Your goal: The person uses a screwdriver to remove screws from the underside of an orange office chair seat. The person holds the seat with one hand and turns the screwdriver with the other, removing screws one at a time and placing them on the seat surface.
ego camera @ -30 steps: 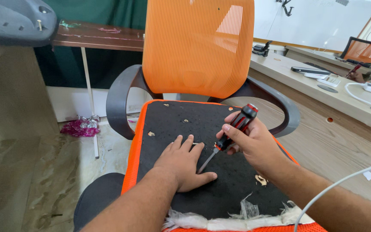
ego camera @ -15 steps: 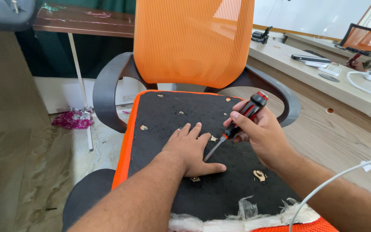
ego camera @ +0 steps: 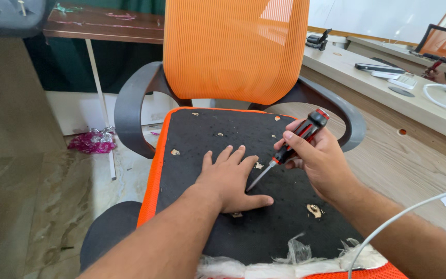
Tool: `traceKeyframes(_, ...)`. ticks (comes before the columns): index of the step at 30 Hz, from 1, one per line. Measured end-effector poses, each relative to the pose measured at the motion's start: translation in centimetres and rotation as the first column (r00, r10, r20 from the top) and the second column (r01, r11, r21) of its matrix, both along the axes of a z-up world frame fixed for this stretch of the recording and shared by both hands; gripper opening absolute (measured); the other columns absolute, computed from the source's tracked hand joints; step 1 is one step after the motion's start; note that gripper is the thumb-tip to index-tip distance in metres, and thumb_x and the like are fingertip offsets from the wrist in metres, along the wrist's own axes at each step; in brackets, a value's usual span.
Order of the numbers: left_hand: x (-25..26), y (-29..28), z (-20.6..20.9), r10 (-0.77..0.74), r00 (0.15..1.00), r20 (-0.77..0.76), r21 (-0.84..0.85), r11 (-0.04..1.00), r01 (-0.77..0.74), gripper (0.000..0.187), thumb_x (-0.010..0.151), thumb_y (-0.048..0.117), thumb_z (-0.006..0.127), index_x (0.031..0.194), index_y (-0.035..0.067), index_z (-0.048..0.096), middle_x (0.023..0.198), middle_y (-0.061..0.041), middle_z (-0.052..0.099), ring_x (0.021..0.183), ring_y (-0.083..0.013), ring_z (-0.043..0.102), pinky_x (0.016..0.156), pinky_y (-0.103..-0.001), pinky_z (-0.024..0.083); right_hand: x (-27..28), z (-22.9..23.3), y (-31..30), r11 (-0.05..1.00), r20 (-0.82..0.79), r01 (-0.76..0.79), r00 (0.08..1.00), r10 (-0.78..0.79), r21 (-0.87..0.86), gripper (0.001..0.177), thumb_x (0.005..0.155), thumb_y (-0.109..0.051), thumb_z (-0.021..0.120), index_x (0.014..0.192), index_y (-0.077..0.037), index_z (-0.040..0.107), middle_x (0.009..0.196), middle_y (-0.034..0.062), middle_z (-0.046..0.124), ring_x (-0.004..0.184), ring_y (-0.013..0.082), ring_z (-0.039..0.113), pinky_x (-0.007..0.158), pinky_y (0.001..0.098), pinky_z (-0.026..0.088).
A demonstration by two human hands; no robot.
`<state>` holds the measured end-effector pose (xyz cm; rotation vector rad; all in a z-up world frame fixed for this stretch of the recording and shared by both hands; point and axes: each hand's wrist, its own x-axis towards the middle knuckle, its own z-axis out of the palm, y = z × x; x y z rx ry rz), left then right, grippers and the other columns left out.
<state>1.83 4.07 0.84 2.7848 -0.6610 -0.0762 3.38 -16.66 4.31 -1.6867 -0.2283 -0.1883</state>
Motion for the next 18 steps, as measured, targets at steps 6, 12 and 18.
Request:
traceKeyframes(6,-3.1,3.6,-0.3,0.074,0.997,-0.014,-0.031,0.997,-0.075,0.106,0.075,0.076,0.066,0.158,0.021,0.029,0.169,-0.012,0.014,0.156,-0.0341,0.011,0.120,-0.066,0.012,-0.6,0.1,1.0,0.998,0.021,-0.040,0.999,0.039,0.055,0.026,0.096,-0.023,0.065,0.117,-0.010,0.057,0.096,0.0117,0.072,0.080,0.0189,0.070,0.064,0.0344,0.054)
traceKeyframes(12,-6.1,6.6,-0.9,0.133,0.991,-0.025,-0.004,0.991,-0.133,0.085,0.086,0.067,0.059,0.153,0.019,0.038,0.166,-0.008,0.024,0.155,-0.0271,0.016,0.122,-0.058,0.013,-2.2,-0.7,3.1,0.995,-0.025,-0.088,0.996,0.089,0.039,0.027,0.094,-0.022,0.066,0.116,-0.009,0.057,0.095,0.0123,0.073,0.082,0.0196,0.071,0.065,0.0345,0.055)
traceKeyframes(18,-6.7,6.8,-0.9,0.177,0.984,-0.004,-0.034,0.984,-0.177,0.078,0.087,0.062,0.059,0.152,0.022,0.047,0.163,-0.004,0.031,0.153,-0.0243,0.021,0.123,-0.051,0.015,-3.0,-0.3,4.2,0.989,-0.048,-0.150,0.988,0.150,0.002,0.029,0.094,-0.024,0.066,0.117,-0.010,0.056,0.097,0.0108,0.074,0.085,0.0184,0.071,0.066,0.0332,0.056)
